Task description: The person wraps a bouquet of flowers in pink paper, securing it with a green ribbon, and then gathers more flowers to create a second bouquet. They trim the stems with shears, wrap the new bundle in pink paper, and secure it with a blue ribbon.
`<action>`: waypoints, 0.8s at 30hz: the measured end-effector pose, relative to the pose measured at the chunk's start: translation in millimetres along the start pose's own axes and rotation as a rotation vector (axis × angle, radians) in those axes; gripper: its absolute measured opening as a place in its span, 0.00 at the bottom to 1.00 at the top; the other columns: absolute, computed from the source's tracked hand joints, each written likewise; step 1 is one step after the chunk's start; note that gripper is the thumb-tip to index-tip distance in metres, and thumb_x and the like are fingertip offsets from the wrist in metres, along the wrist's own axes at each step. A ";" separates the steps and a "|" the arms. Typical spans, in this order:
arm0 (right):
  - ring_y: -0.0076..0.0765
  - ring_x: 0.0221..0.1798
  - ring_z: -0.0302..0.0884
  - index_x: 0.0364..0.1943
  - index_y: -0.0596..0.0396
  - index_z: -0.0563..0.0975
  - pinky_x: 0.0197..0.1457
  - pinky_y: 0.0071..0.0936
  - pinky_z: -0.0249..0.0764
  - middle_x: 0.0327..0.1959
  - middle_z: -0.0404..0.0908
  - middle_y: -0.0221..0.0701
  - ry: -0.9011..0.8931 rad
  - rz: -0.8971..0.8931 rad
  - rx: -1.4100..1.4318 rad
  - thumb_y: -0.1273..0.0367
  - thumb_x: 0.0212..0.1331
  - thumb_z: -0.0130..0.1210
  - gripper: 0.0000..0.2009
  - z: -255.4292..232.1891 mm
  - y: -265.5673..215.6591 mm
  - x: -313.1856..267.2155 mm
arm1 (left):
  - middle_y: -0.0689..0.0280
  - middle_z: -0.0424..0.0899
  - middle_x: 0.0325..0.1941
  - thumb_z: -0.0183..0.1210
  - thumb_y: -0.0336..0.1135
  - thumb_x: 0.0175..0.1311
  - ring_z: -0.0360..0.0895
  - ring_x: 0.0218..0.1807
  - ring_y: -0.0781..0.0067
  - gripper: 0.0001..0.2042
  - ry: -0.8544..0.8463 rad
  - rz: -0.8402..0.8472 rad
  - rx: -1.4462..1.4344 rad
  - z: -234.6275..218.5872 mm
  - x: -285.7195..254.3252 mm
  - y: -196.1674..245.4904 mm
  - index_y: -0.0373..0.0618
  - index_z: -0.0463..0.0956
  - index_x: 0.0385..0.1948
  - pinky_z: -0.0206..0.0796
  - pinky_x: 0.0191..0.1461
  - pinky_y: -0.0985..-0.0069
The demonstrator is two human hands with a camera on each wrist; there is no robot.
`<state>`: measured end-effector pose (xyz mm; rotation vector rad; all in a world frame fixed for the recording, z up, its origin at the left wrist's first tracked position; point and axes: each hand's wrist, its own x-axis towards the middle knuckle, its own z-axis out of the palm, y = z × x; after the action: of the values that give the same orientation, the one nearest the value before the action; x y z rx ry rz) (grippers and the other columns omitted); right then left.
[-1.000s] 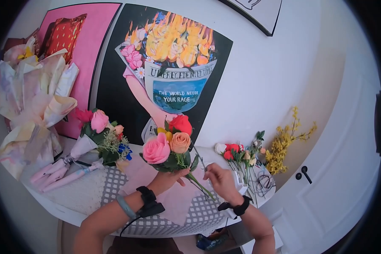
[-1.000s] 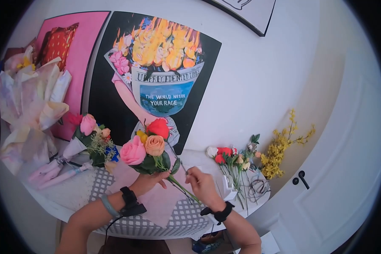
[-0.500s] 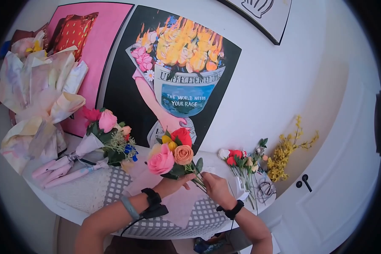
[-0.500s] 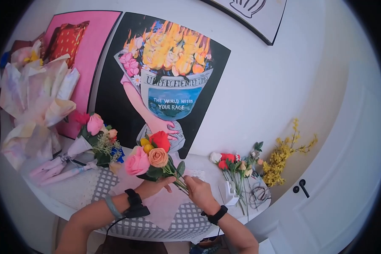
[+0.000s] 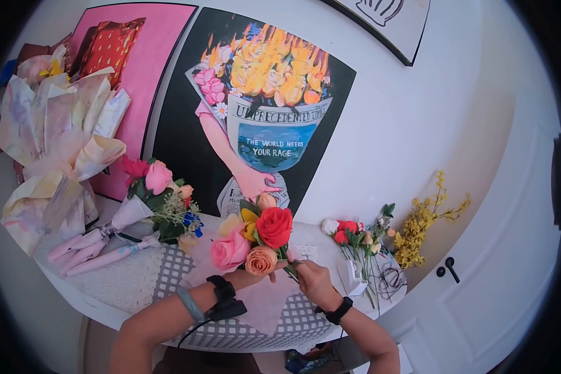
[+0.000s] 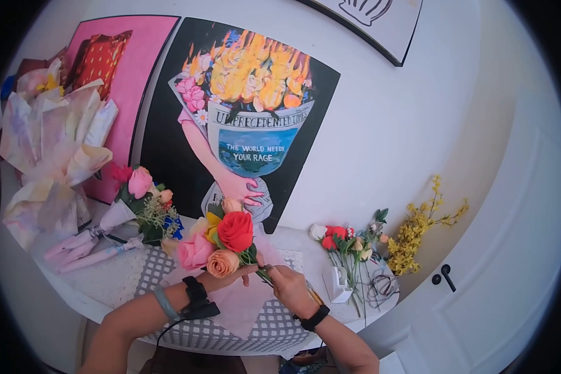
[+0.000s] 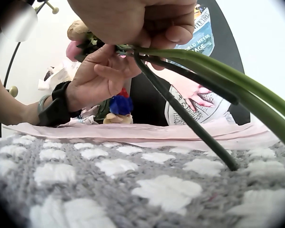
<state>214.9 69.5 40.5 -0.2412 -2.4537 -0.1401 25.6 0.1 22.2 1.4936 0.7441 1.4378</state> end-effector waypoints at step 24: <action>0.53 0.36 0.76 0.23 0.62 0.79 0.42 0.41 0.72 0.28 0.78 0.47 -0.544 0.719 -0.385 0.63 0.49 0.53 0.13 -6.6 92.1 -80.3 | 0.62 0.73 0.44 0.51 0.29 0.64 0.74 0.48 0.71 0.08 0.159 0.056 -0.163 -7.9 0.0 -11.3 0.39 0.68 0.42 0.70 0.52 0.73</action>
<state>299.5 147.4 -1.2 -1.4644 -2.6597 -0.2518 19.7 6.3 11.3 1.2960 0.6666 1.6339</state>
